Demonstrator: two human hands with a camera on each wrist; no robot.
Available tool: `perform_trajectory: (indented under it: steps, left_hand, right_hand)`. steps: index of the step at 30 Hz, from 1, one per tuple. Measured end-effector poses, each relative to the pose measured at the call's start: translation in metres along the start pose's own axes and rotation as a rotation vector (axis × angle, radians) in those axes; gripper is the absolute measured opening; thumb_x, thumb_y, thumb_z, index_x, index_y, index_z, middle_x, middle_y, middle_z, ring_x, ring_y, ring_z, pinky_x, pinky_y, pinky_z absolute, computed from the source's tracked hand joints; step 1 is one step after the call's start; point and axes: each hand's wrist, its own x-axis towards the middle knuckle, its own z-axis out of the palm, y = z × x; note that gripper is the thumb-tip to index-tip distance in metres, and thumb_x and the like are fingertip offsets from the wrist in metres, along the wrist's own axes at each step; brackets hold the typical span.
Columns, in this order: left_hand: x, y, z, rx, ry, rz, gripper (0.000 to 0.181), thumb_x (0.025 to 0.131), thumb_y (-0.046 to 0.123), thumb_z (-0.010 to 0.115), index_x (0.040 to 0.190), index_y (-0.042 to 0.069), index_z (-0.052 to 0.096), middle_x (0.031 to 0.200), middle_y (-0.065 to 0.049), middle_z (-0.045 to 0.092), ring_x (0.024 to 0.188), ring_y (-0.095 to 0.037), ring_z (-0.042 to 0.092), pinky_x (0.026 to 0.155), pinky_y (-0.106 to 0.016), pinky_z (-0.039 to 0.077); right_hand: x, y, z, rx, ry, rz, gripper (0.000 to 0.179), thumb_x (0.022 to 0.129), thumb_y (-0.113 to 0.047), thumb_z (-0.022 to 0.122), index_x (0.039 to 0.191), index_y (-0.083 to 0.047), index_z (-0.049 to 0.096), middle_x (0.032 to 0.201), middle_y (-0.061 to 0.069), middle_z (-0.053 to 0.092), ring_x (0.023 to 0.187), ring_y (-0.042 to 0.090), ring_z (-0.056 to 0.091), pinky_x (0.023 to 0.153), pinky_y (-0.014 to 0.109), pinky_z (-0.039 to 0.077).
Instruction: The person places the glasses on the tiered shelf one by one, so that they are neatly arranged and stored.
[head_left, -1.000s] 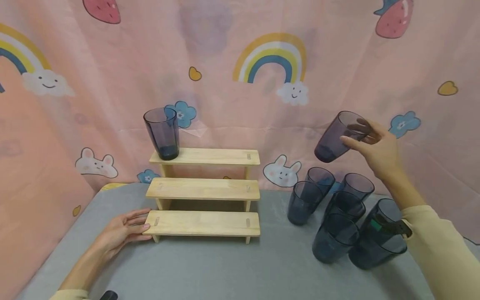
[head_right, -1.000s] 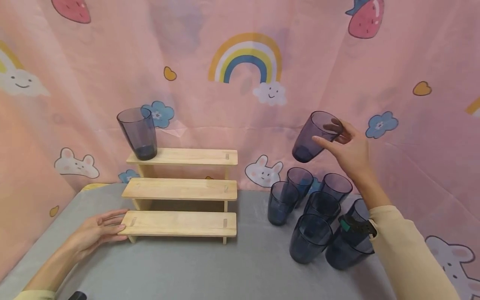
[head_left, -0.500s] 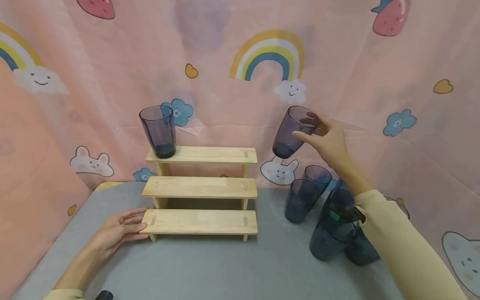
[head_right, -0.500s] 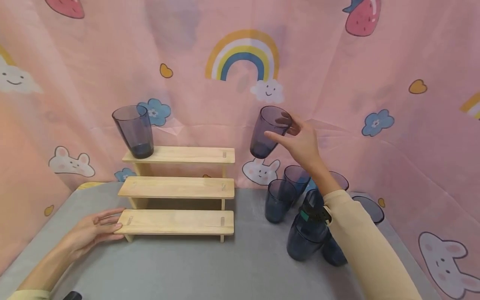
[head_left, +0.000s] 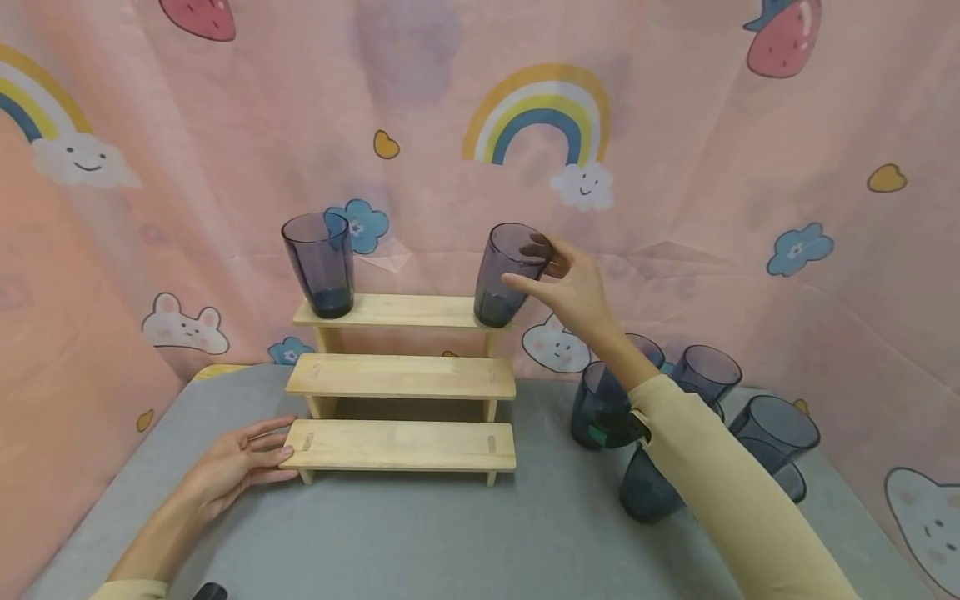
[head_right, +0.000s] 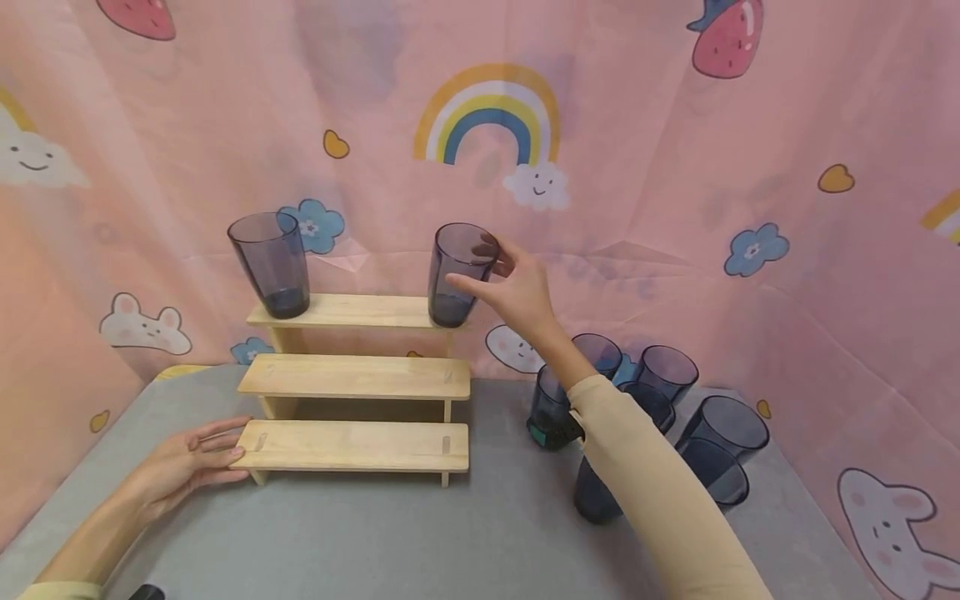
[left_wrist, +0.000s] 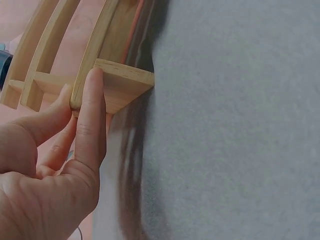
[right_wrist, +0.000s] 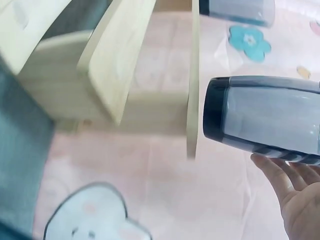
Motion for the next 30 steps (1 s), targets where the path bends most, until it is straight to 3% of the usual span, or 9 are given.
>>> perform_trajectory:
  steps: [9,18,24,30]
  left_hand:
    - [-0.001,0.0,0.002,-0.014,0.003,0.001,0.078,0.093,0.001,0.066,0.152,-0.009,0.017,0.127,-0.018,0.052,0.101,-0.024,0.066,0.09,-0.045,0.056]
    - [-0.001,0.0,0.001,0.004,0.007,0.011,0.077,0.092,0.002,0.067,0.151,-0.011,0.018,0.127,-0.02,0.051,0.101,-0.024,0.065,0.09,-0.045,0.056]
    - [0.0,0.0,0.0,0.002,0.001,0.012,0.078,0.093,0.002,0.066,0.151,-0.011,0.017,0.128,-0.021,0.051,0.102,-0.025,0.065,0.09,-0.045,0.056]
    - [-0.001,0.0,0.001,0.016,-0.007,0.009,0.075,0.094,0.0,0.063,0.151,-0.011,0.015,0.129,-0.022,0.05,0.102,-0.025,0.065,0.09,-0.044,0.056]
  right_hand:
    - [0.015,-0.012,0.039,0.04,0.0,-0.011,0.073,0.077,-0.025,0.085,0.141,-0.011,0.053,0.12,0.009,0.066,0.109,0.022,0.064,0.094,0.035,0.054]
    - [0.026,-0.02,0.076,0.094,-0.031,-0.016,0.071,0.076,-0.028,0.086,0.138,-0.012,0.056,0.118,0.008,0.065,0.11,0.019,0.064,0.095,0.032,0.054]
    - [0.035,-0.025,0.096,0.084,-0.038,-0.01,0.073,0.076,-0.027,0.086,0.139,-0.01,0.054,0.118,0.008,0.065,0.11,0.019,0.063,0.094,0.03,0.054]
    - [0.044,-0.033,0.107,-0.01,-0.096,0.021,0.074,0.078,-0.033,0.084,0.139,-0.007,0.053,0.125,0.009,0.062,0.115,0.022,0.06,0.093,0.032,0.054]
